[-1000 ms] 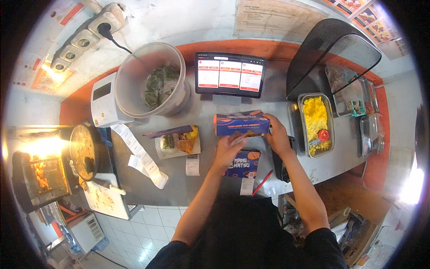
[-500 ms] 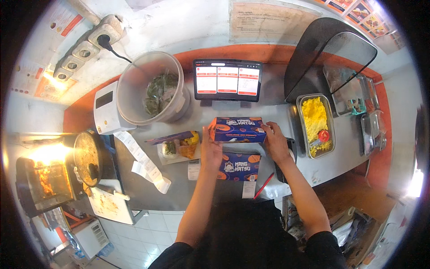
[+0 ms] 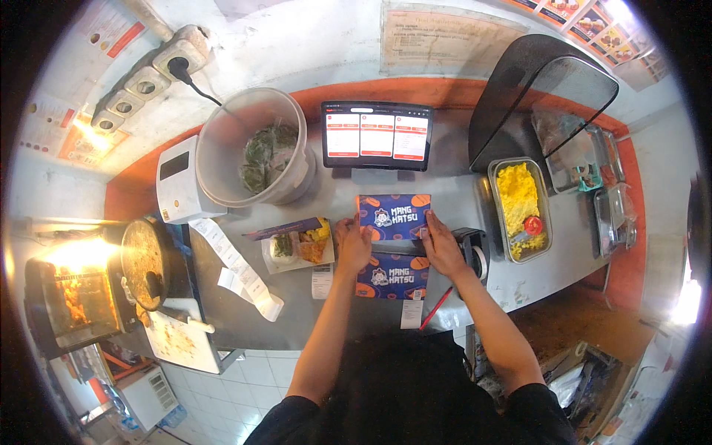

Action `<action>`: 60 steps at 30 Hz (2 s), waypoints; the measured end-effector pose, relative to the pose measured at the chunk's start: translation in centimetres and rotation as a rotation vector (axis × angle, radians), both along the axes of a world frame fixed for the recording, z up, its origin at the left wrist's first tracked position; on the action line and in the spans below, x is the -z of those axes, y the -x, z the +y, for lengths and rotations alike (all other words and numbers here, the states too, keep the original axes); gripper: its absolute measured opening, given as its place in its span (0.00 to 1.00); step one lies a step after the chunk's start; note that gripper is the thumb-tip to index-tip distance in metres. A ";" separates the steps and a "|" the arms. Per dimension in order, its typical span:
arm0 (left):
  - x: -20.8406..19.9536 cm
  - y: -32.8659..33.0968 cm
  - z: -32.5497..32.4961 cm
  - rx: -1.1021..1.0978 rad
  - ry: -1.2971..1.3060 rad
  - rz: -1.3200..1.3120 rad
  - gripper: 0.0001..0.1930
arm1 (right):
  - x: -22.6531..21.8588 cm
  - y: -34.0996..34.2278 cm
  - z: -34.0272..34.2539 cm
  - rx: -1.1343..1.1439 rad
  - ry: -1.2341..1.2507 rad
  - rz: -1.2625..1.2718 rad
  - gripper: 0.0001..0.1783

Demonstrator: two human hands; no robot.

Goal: The person cuts fried chicken pieces on a cutting board, places them into takeaway boxes, adds scrambled eggs and a small condiment packet, then closes the boxes and places them into a plastic bag. The person also handles receipts and a tablet during the process.

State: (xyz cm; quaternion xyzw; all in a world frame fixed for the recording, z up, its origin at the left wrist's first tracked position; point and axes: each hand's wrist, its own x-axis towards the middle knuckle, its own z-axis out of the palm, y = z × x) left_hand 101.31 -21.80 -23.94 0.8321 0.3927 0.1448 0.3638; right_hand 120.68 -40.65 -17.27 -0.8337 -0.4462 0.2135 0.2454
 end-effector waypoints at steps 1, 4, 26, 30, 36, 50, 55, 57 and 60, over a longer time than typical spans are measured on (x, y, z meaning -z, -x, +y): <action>-0.4 -0.2 0.2 0.017 0.032 -0.007 0.31 | -0.1 0.3 0.3 0.088 0.006 0.176 0.34; -0.2 -0.3 1.1 0.027 0.282 -0.043 0.31 | -0.2 1.2 1.2 0.259 -0.130 0.515 0.30; -11.9 1.1 -3.1 0.038 0.732 -0.331 0.60 | -8.6 2.2 -5.4 0.186 -0.319 0.922 0.49; -12.7 3.5 -5.8 0.082 0.798 -0.352 0.62 | -8.4 3.8 -7.6 0.133 -0.324 0.887 0.53; -11.4 6.7 -8.1 0.026 0.901 -0.483 0.63 | -9.2 6.4 -12.0 0.313 -0.191 0.480 0.39; -15.3 10.2 -9.2 -0.143 0.891 -0.478 0.49 | 0.7 1.4 -24.8 0.584 -0.081 0.478 0.19; -15.8 10.5 -9.5 -0.165 0.925 -0.441 0.46 | -0.4 2.8 -24.4 0.688 -0.386 0.866 0.17; -16.6 10.5 -10.2 -0.212 0.939 -0.484 0.45 | -1.1 4.8 -25.4 0.719 -0.479 0.821 0.14; -16.3 10.4 -10.1 -0.182 0.916 -0.447 0.43 | 3.0 6.3 -28.4 0.600 -0.399 0.417 0.09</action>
